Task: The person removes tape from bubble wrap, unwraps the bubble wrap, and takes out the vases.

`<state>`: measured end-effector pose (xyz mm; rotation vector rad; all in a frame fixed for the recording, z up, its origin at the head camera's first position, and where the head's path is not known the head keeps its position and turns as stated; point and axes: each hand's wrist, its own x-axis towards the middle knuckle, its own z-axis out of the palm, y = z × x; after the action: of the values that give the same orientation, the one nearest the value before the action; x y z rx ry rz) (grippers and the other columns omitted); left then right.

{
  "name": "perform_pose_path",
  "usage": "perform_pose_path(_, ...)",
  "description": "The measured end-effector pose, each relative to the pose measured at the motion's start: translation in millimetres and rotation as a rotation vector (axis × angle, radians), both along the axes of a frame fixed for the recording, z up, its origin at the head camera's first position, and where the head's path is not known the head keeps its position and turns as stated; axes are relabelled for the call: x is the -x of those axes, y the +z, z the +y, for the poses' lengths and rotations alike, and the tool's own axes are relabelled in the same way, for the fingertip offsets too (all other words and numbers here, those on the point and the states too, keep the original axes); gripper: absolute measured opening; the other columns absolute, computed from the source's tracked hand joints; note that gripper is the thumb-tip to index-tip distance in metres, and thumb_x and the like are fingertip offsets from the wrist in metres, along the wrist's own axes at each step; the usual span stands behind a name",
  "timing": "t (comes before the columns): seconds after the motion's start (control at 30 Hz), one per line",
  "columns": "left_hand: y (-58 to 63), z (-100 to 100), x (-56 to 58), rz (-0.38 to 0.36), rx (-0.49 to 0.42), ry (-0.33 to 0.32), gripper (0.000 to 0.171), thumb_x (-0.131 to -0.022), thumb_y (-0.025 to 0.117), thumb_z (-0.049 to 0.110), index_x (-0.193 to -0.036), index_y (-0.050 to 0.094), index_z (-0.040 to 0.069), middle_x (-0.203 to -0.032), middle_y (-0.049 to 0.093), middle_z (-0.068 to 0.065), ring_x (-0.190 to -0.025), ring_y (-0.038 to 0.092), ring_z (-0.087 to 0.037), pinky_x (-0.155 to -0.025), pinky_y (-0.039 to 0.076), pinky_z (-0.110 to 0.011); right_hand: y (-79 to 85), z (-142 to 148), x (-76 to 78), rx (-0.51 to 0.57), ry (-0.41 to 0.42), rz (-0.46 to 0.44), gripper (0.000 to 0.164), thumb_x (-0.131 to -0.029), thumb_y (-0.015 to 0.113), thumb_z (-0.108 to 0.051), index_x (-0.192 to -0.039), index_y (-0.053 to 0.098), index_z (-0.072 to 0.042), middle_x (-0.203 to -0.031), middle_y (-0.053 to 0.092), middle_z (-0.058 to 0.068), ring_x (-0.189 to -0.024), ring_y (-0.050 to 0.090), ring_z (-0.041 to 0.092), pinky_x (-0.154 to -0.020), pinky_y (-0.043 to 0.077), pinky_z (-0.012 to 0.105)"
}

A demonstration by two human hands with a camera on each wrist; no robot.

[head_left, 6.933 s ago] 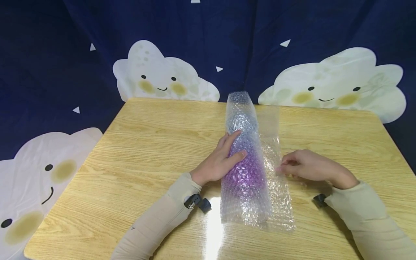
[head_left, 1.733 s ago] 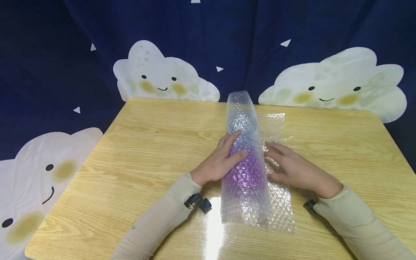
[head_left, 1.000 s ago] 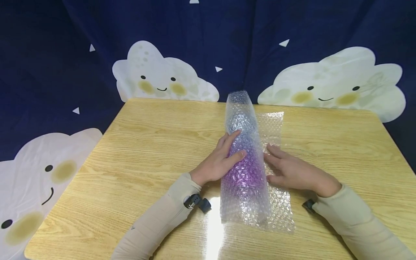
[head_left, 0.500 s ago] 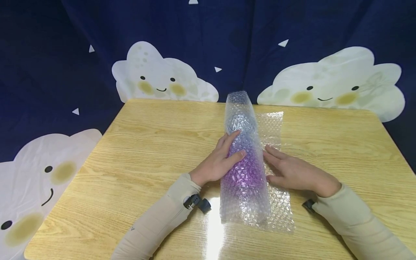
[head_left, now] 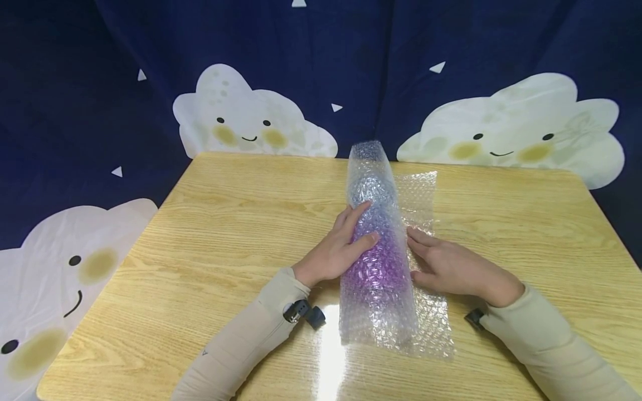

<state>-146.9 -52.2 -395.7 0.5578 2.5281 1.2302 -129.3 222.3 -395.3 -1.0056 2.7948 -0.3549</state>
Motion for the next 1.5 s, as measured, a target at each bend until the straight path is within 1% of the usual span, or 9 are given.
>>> perform_pose_path(0.17,-0.7,-0.1,0.0,-0.001,0.0,0.002,0.076,-0.098,0.037,0.071,-0.163,0.003,0.051,-0.177,-0.003,-0.011,-0.163,0.007,-0.037,-0.123,0.022,-0.072,-0.3,0.8,-0.1,0.001,0.002,-0.003,0.074,-0.096,0.067,-0.034,-0.149,0.044,0.013,-0.162,0.035,0.032,-0.141,0.05,0.049,-0.115,0.047,0.055)
perform_pose_path(0.53,0.4,0.1,-1.2,0.008,0.01,-0.002,0.075,-0.098,0.037,0.07,-0.163,0.003,0.051,-0.177,-0.003,-0.012,-0.163,0.007,-0.038,-0.122,0.023,-0.073,-0.1,2.0,0.1,0.01,0.005,-0.008,0.075,-0.097,0.067,-0.034,-0.15,0.043,0.012,-0.162,0.035,0.032,-0.139,0.052,0.05,-0.114,0.047,0.056)
perform_pose_path(0.8,0.3,-0.1,-1.3,0.004,0.011,0.002,0.076,-0.098,0.038,0.07,-0.163,0.003,0.051,-0.177,-0.002,-0.012,-0.163,0.009,-0.039,-0.122,0.024,-0.073,-1.3,3.0,0.0,0.03,0.015,-0.005,0.068,-0.096,0.068,-0.032,-0.147,0.049,0.01,-0.161,0.037,0.033,-0.139,0.051,0.051,-0.113,0.047,0.057)
perform_pose_path(1.07,-1.7,-0.7,0.2,0.01,0.008,-0.004,0.076,-0.098,0.038,0.069,-0.163,0.003,0.05,-0.177,-0.001,-0.012,-0.163,0.008,-0.037,-0.124,0.023,-0.071,-1.3,3.8,0.1,0.02,0.014,-0.016,0.069,-0.097,0.067,-0.033,-0.149,0.048,0.009,-0.162,0.035,0.032,-0.142,0.049,0.05,-0.115,0.046,0.057)
perform_pose_path(1.27,-1.0,-0.9,-0.1,0.011,0.011,-0.006,0.076,-0.099,0.038,0.068,-0.163,0.002,0.049,-0.177,-0.001,-0.012,-0.162,0.012,-0.039,-0.124,0.023,-0.07,-0.7,3.6,0.4,0.014,0.019,-0.016,0.072,-0.097,0.067,-0.034,-0.15,0.046,0.008,-0.163,0.034,0.032,-0.141,0.05,0.05,-0.114,0.046,0.057)
perform_pose_path(1.5,-0.4,-0.6,0.4,0.009,0.011,-0.008,0.076,-0.098,0.037,0.069,-0.163,0.003,0.049,-0.177,-0.001,-0.011,-0.162,0.012,-0.039,-0.124,0.023,-0.07,-0.9,3.1,0.2,0.016,0.023,-0.013,0.072,-0.096,0.068,-0.033,-0.15,0.046,0.009,-0.162,0.035,0.032,-0.14,0.051,0.05,-0.114,0.047,0.057)
